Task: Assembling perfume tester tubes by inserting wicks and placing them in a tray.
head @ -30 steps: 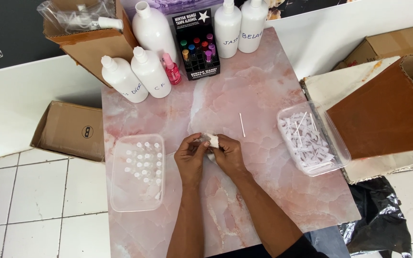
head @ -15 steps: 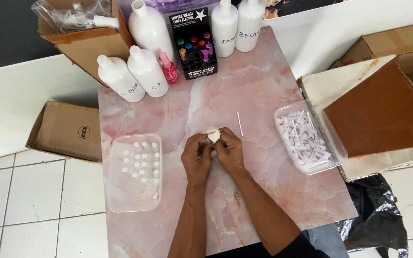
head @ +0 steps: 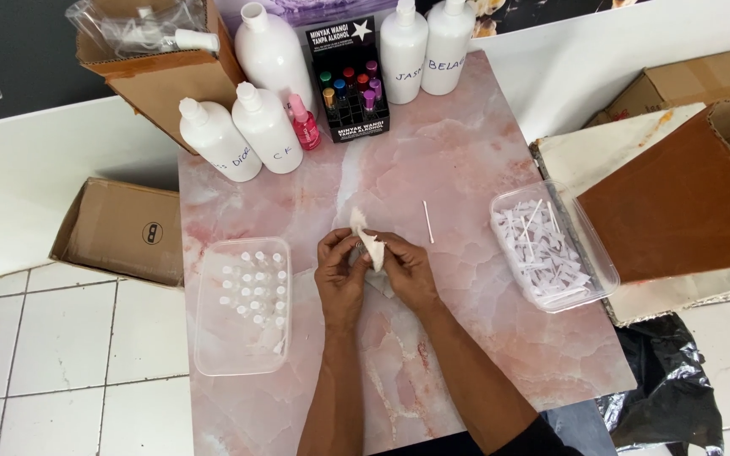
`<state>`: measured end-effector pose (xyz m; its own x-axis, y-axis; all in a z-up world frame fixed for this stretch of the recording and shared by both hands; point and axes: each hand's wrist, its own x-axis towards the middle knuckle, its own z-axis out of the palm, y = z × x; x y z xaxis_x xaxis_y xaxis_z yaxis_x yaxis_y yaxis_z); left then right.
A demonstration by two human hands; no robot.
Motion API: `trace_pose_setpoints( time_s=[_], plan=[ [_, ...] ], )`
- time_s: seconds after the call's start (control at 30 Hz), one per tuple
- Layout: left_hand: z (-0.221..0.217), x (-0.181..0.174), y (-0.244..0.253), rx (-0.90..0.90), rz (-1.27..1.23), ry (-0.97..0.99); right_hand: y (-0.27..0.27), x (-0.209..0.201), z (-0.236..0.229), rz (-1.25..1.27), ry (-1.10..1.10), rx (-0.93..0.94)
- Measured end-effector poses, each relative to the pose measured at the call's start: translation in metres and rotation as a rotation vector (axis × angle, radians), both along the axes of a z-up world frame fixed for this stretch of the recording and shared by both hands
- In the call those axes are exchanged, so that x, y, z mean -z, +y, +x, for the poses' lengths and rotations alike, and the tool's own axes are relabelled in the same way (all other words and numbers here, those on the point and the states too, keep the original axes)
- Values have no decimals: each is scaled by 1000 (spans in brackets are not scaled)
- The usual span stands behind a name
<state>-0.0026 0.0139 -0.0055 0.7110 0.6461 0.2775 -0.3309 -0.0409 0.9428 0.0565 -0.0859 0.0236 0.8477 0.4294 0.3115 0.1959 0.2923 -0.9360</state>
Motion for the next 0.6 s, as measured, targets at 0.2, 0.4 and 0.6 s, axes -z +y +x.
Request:
trace_pose_setpoints(
  time_s=[0.2,0.4,0.6],
  plan=[
    [0,-12,-3,50,-52,48,-9,34,12,-78,164,-3],
    [0,-26,-4,-43,44,76,-3,32,9,-44,25,-18],
    [-2,-24,-2,-40,70,60,2,40,7,-59,-76,6]
  ],
)
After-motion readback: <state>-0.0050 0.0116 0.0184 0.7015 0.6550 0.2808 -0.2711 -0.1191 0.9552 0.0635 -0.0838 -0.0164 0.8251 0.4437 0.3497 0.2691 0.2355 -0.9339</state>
